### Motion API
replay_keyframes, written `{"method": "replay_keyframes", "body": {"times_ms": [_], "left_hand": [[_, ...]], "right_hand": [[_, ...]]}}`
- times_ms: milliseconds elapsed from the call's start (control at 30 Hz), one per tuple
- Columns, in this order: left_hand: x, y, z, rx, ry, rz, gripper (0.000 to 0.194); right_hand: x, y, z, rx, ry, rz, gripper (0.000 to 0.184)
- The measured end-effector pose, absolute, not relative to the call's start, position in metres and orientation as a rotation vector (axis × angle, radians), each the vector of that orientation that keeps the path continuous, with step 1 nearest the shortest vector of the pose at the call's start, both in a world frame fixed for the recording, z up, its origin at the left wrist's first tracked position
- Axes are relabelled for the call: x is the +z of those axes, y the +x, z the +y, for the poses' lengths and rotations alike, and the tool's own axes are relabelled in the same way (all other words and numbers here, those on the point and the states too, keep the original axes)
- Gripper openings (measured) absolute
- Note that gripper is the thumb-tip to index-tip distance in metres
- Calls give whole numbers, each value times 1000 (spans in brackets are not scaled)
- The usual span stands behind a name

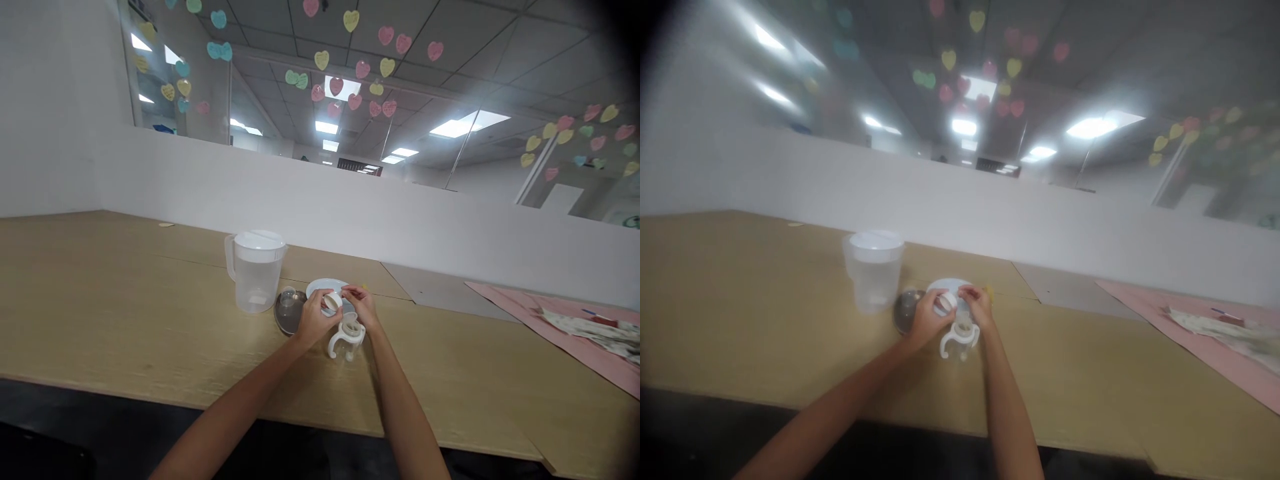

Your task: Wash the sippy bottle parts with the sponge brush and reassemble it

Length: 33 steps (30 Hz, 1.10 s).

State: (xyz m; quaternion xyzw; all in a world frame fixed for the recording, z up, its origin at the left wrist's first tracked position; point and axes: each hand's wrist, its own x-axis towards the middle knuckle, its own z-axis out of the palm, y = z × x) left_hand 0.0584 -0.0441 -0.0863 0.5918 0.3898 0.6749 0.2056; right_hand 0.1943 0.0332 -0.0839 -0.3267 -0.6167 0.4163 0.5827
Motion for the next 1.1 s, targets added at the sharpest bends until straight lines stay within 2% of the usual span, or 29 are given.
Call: {"method": "replay_keyframes", "body": {"times_ms": [300, 467, 633, 800, 1100], "left_hand": [[-92, 57, -41, 1844, 1696, 1113, 38], [-87, 54, -59, 1935, 1825, 987, 40], [-83, 59, -74, 1575, 2391, 702, 41], [-88, 66, -72, 1491, 2633, 709, 37], [-98, 68, -63, 1742, 2773, 760, 29]], "right_hand": [[-83, 195, 32, 1022, -765, -1458, 26], [-78, 201, 28, 1101, -702, -1188, 25], [-71, 210, 20, 1261, -583, -1126, 20], [-71, 213, 17, 1346, -496, -1164, 18], [-70, 216, 15, 1464, -304, -1093, 13]]}}
